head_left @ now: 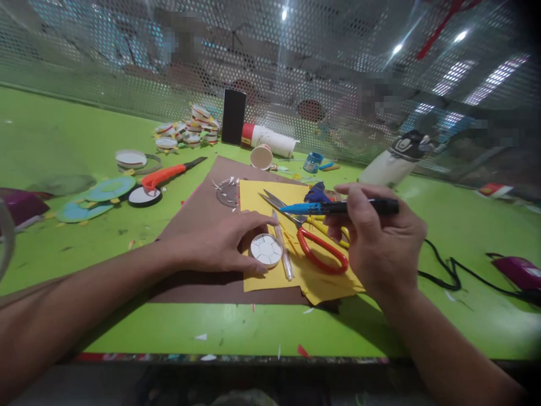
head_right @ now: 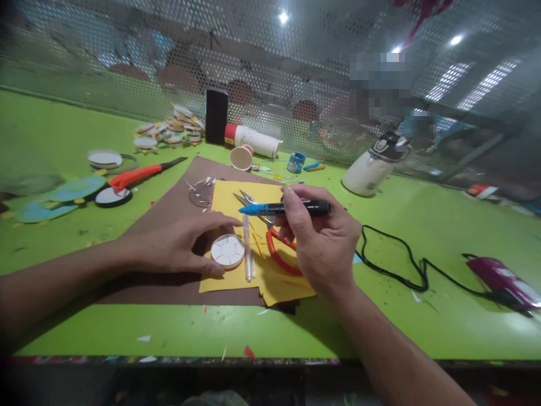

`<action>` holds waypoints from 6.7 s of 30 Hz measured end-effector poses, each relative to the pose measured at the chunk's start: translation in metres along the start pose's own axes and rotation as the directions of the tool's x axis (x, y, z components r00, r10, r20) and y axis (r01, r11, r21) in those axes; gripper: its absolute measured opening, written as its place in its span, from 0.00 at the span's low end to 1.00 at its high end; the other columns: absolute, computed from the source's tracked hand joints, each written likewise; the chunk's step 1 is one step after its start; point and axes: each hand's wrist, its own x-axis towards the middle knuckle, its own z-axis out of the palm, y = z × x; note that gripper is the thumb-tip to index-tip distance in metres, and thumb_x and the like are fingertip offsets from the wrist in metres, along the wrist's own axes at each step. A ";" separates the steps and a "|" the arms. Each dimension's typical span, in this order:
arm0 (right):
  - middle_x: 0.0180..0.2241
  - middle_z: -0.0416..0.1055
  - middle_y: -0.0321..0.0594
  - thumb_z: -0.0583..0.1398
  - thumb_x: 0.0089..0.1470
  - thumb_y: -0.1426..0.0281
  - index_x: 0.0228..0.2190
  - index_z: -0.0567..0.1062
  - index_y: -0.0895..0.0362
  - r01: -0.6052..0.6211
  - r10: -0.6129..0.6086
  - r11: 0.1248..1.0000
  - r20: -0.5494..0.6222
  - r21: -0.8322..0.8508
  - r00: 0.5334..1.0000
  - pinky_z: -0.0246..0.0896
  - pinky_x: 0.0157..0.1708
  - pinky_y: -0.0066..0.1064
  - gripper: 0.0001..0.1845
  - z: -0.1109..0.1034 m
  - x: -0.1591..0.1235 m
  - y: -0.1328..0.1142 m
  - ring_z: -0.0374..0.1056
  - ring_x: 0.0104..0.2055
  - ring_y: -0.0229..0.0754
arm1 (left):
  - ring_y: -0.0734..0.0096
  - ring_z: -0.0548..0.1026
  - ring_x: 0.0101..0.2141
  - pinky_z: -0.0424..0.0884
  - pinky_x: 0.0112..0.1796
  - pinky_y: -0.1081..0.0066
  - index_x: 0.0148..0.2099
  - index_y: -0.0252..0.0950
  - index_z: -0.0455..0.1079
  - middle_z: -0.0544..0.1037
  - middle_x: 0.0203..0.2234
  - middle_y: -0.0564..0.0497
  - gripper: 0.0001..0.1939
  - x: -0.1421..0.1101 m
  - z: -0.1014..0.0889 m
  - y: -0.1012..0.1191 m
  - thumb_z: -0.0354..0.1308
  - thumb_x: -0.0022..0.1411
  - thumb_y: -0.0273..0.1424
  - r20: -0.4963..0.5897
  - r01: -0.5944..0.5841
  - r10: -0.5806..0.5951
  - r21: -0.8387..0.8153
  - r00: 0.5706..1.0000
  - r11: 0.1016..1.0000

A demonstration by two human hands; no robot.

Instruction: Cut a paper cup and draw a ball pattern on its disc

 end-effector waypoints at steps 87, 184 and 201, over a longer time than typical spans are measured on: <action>0.25 0.75 0.38 0.64 0.54 0.68 0.31 0.77 0.61 0.076 0.041 0.953 0.371 -0.294 0.928 0.65 0.25 0.26 0.07 0.012 -0.016 0.005 0.68 0.24 0.36 | 0.64 0.73 0.36 0.69 0.35 0.68 0.66 0.36 0.55 0.75 0.39 0.51 0.43 0.004 0.002 0.003 0.68 0.52 0.36 0.010 0.013 -0.011 -0.215 1.000 0.976; 0.21 0.76 0.41 0.65 0.54 0.66 0.25 0.79 0.64 0.256 -0.115 0.869 0.330 -0.424 0.937 0.62 0.23 0.27 0.13 0.016 -0.018 0.010 0.69 0.21 0.38 | 0.64 0.75 0.38 0.70 0.36 0.69 0.66 0.35 0.56 0.76 0.42 0.48 0.42 0.004 0.006 -0.004 0.68 0.54 0.36 -0.039 -0.035 0.030 -0.125 0.999 0.992; 0.23 0.71 0.34 0.62 0.56 0.70 0.29 0.72 0.58 0.376 -0.252 0.854 0.348 -0.358 0.903 0.64 0.24 0.25 0.06 0.024 -0.022 0.015 0.68 0.22 0.34 | 0.63 0.73 0.40 0.69 0.38 0.68 0.68 0.36 0.52 0.75 0.44 0.48 0.46 0.004 0.006 -0.002 0.69 0.52 0.35 -0.059 -0.038 0.029 -0.159 0.998 0.987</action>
